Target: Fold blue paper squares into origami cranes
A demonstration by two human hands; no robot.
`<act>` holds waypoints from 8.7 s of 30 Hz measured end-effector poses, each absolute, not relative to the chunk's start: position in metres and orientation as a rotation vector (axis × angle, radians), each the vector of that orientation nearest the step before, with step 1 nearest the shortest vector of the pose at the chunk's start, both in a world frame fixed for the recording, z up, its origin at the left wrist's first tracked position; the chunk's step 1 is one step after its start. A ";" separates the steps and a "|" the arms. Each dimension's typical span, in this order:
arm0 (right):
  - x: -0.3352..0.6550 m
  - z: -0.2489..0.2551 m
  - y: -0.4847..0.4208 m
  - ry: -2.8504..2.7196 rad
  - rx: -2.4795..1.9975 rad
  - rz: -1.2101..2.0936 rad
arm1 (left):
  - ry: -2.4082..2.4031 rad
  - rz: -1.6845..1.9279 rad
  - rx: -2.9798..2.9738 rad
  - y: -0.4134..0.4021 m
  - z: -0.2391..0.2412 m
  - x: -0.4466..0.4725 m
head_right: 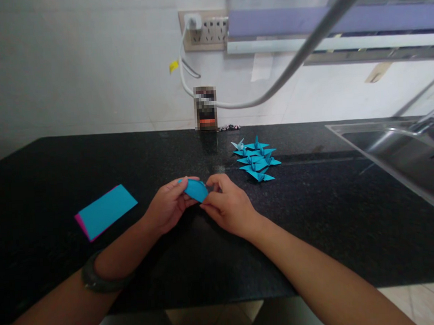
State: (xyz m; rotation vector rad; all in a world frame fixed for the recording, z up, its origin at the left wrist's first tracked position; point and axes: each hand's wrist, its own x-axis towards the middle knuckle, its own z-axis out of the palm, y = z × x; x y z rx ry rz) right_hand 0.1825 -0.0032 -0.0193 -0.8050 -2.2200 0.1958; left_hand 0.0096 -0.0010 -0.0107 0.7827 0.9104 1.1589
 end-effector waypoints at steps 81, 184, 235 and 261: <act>0.167 -0.024 0.000 -1.102 -0.789 1.673 | 0.781 0.932 0.653 -0.006 -0.012 0.009; 0.164 -0.023 0.002 -1.140 -1.050 1.531 | 1.207 0.887 1.369 -0.013 -0.013 0.016; 0.172 -0.018 0.002 -1.430 -1.228 1.591 | 1.285 0.956 1.472 -0.006 -0.009 0.007; 0.165 -0.021 -0.003 -1.169 -1.195 1.718 | 1.221 1.065 1.395 -0.007 -0.007 0.008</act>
